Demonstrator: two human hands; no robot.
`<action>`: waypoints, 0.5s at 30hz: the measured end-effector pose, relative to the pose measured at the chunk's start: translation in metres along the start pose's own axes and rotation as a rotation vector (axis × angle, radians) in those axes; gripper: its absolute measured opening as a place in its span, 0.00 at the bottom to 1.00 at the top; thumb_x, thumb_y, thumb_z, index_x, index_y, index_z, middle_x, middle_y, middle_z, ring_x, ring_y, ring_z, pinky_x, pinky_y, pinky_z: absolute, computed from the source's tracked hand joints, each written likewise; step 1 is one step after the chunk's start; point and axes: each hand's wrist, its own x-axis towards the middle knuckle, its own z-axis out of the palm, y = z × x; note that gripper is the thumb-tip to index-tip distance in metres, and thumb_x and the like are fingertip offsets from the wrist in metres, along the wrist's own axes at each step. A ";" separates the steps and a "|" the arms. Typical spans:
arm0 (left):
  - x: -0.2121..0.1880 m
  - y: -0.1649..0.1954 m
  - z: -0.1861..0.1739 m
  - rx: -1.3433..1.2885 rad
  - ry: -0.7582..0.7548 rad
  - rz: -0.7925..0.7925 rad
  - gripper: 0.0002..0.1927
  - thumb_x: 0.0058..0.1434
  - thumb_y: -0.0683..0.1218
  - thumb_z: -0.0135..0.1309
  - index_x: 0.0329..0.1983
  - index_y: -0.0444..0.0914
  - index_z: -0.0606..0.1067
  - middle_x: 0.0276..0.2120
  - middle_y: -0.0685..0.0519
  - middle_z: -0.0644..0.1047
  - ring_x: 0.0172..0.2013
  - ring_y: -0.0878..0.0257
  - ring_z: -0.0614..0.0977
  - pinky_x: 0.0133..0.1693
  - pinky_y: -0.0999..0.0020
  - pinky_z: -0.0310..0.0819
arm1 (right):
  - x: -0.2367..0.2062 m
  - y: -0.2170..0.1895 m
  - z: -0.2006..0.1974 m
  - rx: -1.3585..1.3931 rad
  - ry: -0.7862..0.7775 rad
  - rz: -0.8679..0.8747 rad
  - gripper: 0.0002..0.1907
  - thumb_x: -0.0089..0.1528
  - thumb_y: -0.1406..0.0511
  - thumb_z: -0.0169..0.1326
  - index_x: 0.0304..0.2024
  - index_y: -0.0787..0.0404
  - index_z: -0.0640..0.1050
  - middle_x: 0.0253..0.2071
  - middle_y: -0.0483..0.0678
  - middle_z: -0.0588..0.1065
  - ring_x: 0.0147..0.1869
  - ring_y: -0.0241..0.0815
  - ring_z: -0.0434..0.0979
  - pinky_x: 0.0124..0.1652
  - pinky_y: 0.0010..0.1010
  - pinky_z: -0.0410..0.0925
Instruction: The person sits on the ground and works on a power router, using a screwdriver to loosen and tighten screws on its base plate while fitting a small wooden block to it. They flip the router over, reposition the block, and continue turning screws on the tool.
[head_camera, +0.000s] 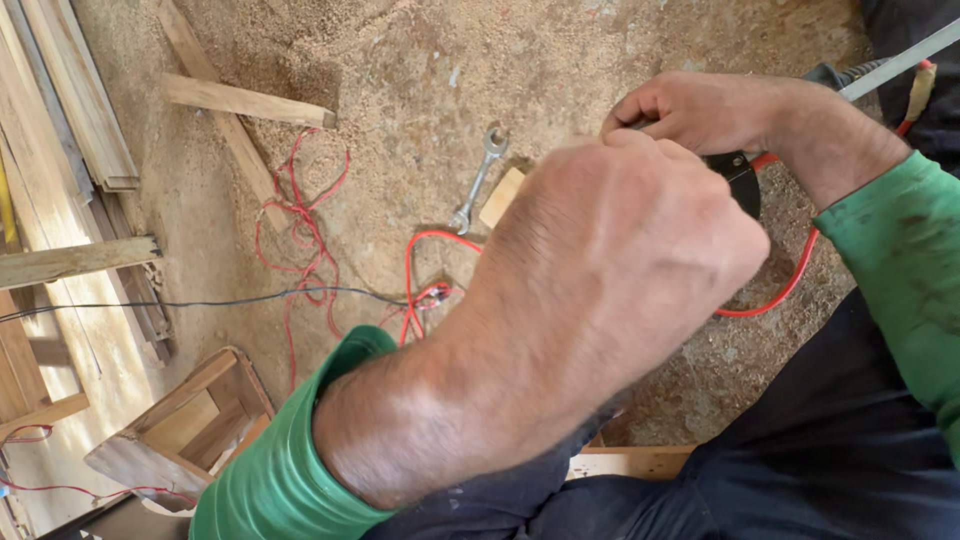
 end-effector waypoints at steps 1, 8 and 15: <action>0.000 0.002 0.001 0.048 -0.011 0.001 0.01 0.49 0.41 0.60 0.24 0.42 0.81 0.21 0.51 0.78 0.28 0.61 0.84 0.26 0.66 0.78 | -0.002 -0.002 0.000 0.015 -0.014 0.003 0.21 0.64 0.53 0.54 0.50 0.57 0.85 0.42 0.50 0.85 0.42 0.43 0.84 0.45 0.36 0.78; 0.001 -0.042 0.004 -0.158 -0.129 -0.219 0.12 0.64 0.48 0.58 0.31 0.34 0.80 0.19 0.46 0.76 0.22 0.54 0.82 0.25 0.58 0.77 | -0.013 -0.023 0.000 -0.080 0.084 0.047 0.19 0.64 0.54 0.58 0.52 0.56 0.81 0.40 0.47 0.84 0.42 0.40 0.82 0.44 0.37 0.74; -0.002 -0.031 0.022 -0.225 0.307 -0.065 0.49 0.61 0.79 0.55 0.69 0.39 0.68 0.60 0.46 0.74 0.63 0.49 0.73 0.67 0.46 0.61 | -0.037 -0.005 0.004 -0.055 0.396 -0.306 0.21 0.67 0.54 0.53 0.58 0.58 0.77 0.46 0.48 0.81 0.46 0.41 0.80 0.47 0.37 0.74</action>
